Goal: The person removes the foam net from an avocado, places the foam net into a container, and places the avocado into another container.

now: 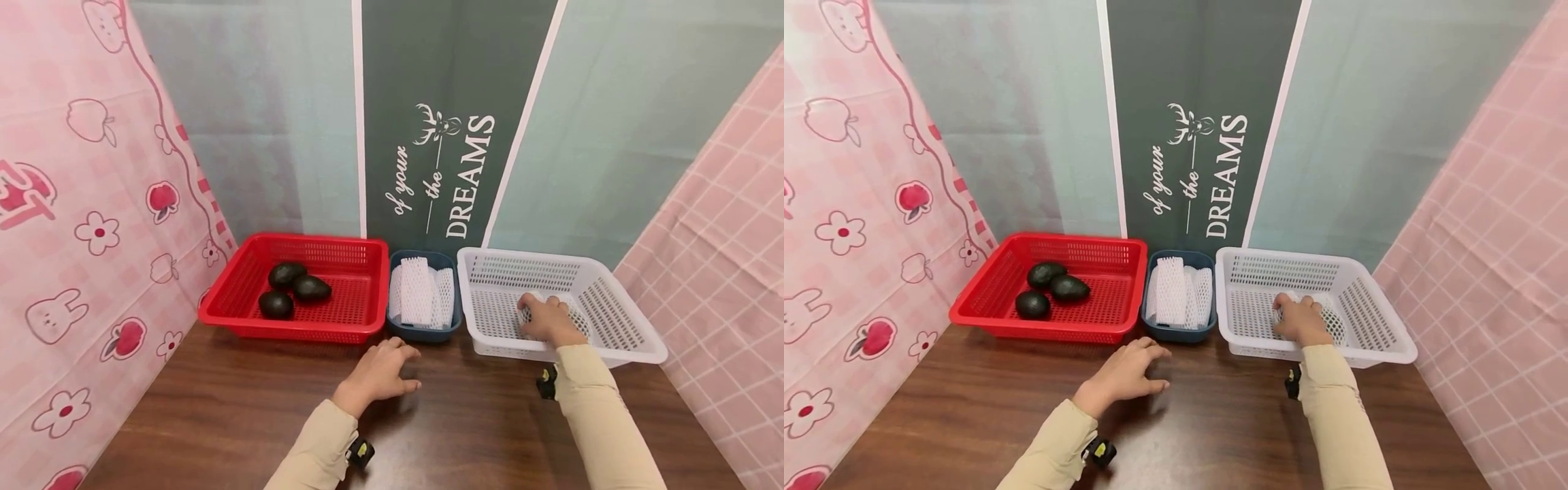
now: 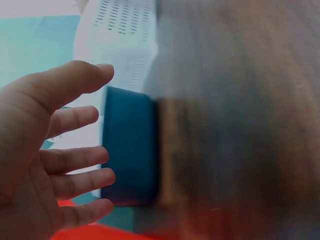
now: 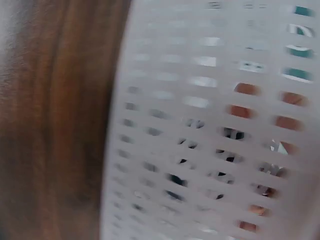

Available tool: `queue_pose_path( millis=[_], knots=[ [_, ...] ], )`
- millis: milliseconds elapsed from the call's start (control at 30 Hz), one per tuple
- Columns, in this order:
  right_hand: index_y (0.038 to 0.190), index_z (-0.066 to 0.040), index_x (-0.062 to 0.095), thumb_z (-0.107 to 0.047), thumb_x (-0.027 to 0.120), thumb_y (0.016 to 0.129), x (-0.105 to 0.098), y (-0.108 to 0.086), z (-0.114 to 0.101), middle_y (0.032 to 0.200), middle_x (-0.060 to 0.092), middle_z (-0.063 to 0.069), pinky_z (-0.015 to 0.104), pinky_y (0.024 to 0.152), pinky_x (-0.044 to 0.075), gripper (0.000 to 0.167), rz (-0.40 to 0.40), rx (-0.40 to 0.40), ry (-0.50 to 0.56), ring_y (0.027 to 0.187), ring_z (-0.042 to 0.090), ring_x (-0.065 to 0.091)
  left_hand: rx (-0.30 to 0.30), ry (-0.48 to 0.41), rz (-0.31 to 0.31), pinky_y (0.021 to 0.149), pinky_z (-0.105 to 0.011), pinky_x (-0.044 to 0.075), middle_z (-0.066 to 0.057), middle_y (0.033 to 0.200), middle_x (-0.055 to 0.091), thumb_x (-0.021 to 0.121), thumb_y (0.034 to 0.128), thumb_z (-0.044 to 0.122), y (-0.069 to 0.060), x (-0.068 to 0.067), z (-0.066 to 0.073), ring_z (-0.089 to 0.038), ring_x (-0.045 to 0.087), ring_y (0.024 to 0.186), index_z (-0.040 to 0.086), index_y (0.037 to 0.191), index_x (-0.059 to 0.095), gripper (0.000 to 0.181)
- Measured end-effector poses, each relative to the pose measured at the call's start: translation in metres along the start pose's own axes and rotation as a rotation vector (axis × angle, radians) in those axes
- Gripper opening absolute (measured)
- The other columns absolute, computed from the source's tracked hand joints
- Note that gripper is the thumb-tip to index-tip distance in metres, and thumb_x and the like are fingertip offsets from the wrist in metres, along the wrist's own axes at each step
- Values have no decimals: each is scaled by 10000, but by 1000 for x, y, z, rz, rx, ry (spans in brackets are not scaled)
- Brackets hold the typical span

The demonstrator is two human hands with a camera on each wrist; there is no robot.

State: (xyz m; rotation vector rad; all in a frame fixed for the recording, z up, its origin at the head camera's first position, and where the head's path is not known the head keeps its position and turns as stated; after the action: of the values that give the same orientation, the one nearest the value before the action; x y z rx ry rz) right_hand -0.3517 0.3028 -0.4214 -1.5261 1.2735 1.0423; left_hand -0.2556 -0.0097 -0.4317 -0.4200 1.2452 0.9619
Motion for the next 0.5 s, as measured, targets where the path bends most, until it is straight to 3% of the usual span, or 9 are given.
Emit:
queue_pose_path(
  millis=[233, 500],
  knots=[
    [1109, -92, 505, -171, 649, 781, -36, -6, -14, 1018, 498, 327, 595, 709, 322, 367, 90, -99, -26, 967, 509, 305, 44, 28, 73, 767, -363, 467, -38, 1003, 588, 739, 753, 373, 7, -35, 5, -213, 563, 891, 131, 1117, 662, 444],
    [1074, -72, 521, -169, 644, 765, -38, -8, -18, 998, 557, 297, 591, 786, 254, 347, 101, -145, -18, 936, 481, 358, 33, 35, 66, 773, -351, 460, -32, 986, 579, 736, 759, 373, 7, -39, 5, -201, 554, 885, 130, 1123, 659, 445]
  ],
)
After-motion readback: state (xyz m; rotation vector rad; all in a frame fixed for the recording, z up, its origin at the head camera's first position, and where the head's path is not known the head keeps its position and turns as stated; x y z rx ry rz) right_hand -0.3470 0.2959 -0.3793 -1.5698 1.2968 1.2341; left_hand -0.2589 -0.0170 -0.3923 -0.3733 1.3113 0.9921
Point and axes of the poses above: each hand's wrist, its own y-axis towards the middle knuckle, its own x-axis out of the palm, z = x × y, the point moved 5 cm from there along y, towards the middle knuckle
